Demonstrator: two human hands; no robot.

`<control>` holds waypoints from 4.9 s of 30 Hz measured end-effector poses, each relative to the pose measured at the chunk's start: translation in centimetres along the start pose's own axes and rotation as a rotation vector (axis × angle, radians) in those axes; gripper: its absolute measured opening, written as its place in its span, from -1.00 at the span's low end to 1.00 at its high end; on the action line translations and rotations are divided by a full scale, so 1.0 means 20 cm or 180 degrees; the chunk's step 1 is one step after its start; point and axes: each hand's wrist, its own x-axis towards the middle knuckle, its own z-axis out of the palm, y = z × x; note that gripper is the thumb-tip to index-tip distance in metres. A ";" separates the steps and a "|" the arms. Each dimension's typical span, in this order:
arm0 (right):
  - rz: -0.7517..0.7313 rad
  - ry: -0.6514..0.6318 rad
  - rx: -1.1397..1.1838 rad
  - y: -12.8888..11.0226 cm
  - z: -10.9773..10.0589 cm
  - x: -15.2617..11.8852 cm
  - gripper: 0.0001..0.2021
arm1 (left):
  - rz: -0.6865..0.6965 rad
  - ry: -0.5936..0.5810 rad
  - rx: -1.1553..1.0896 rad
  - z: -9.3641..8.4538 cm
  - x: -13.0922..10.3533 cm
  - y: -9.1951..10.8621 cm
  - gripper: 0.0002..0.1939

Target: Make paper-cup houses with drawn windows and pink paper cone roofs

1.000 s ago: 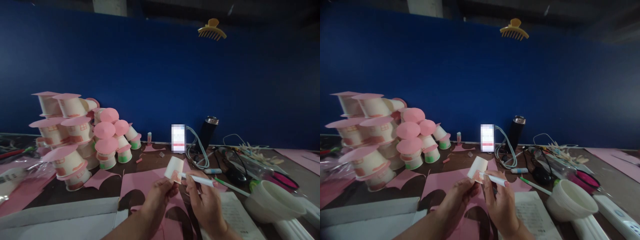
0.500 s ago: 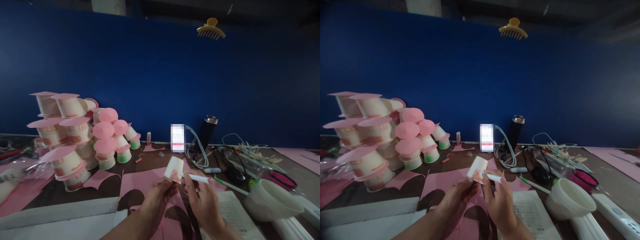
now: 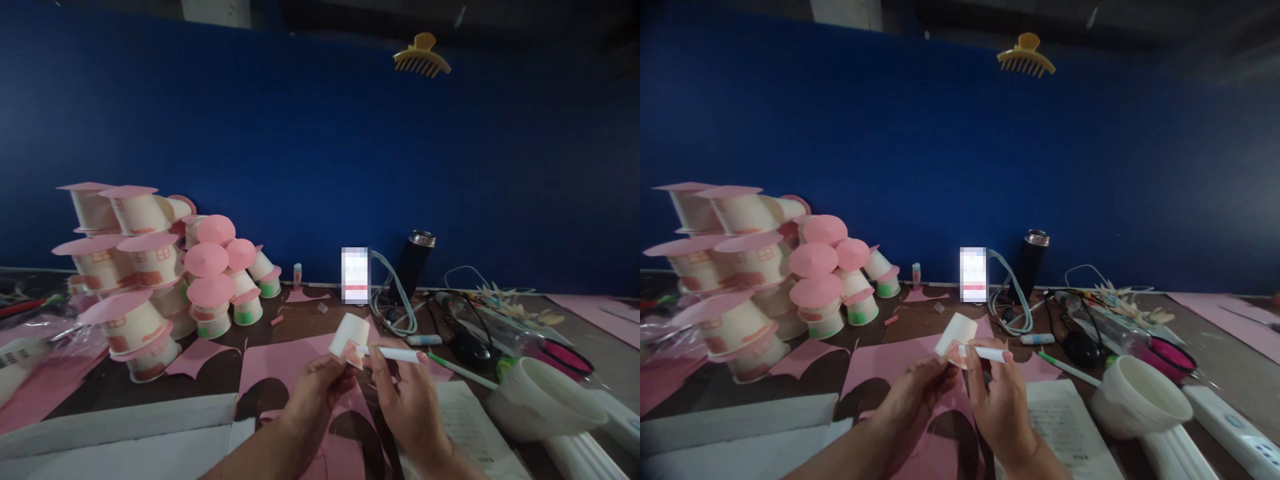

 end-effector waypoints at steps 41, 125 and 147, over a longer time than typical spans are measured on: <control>-0.0061 -0.0085 -0.0037 0.02 0.01 -0.01 -0.85 | -0.0117 0.0127 -0.0368 -0.02 -0.01 0.00 -0.90; 0.0168 -0.0161 -0.0068 0.03 0.00 0.00 -0.81 | -0.0284 0.0171 -0.0593 -0.03 0.02 0.01 -0.89; 0.0192 -0.0014 -0.0394 0.02 0.00 -0.01 -0.75 | -0.0323 0.0402 -0.0690 -0.01 0.02 0.03 -0.90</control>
